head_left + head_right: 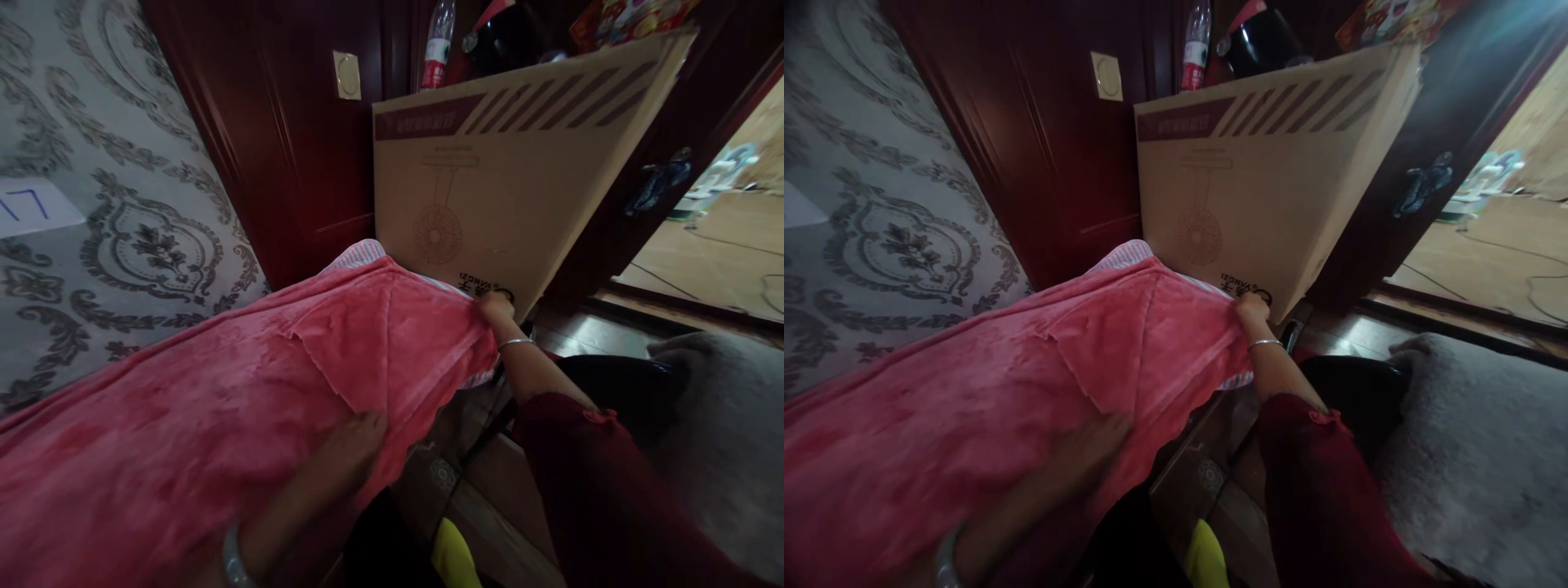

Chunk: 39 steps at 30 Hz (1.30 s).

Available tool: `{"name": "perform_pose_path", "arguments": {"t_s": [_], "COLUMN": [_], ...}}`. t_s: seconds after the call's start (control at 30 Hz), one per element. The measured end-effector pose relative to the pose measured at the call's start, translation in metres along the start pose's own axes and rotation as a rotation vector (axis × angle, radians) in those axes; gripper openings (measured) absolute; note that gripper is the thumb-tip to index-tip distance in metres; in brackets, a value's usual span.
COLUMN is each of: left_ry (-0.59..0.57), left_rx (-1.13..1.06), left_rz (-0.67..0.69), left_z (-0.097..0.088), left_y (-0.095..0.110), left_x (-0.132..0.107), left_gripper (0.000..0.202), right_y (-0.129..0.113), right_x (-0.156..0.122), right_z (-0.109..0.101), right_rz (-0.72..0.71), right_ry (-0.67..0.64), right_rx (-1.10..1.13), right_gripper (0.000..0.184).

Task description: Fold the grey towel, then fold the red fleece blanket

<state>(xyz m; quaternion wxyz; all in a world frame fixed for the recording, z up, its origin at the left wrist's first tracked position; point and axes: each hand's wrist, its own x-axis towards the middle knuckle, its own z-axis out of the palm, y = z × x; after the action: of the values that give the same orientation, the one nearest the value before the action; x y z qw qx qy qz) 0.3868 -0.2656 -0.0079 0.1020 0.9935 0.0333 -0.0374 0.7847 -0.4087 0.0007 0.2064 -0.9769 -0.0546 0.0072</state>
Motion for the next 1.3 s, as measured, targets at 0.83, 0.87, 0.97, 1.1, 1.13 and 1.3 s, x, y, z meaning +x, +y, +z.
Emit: {"name": "perform_pose_path", "arguments": {"t_s": [0.83,0.87,0.97,1.1,1.13,1.3], "left_ry": [0.420,0.422,0.404,0.389,0.389,0.396], "left_rx": [0.237,0.228,0.214,0.228,0.236,0.267], "left_rz": [-0.573,-0.558,-0.511,-0.488,-0.483,-0.467], "left_z": [0.002,0.002,-0.001,-0.003,-0.004,-0.004], "left_y": [-0.159,-0.159,-0.159,-0.160,-0.160,-0.161], "left_x": [-0.001,-0.002,-0.003,-0.002,-0.002,0.000], "left_gripper": [0.050,0.052,0.053,0.052,0.052,0.051], "right_y": [-0.266,-0.273,-0.287,-0.284,-0.274,-0.160], "right_x": [-0.190,-0.196,-0.203,-0.166,-0.148,-0.060], "right_z": [0.130,0.139,0.154,0.129,0.113,0.027], "right_rz": [-1.053,-0.987,-0.835,-0.705,-0.656,-0.266], "right_ry": [-0.253,-0.261,-0.257,-0.159,-0.108,0.214], "right_rx": [0.393,0.392,0.426,0.540,0.584,0.777], "right_gripper": [0.030,0.039,0.036,0.016,0.015,0.030]}}
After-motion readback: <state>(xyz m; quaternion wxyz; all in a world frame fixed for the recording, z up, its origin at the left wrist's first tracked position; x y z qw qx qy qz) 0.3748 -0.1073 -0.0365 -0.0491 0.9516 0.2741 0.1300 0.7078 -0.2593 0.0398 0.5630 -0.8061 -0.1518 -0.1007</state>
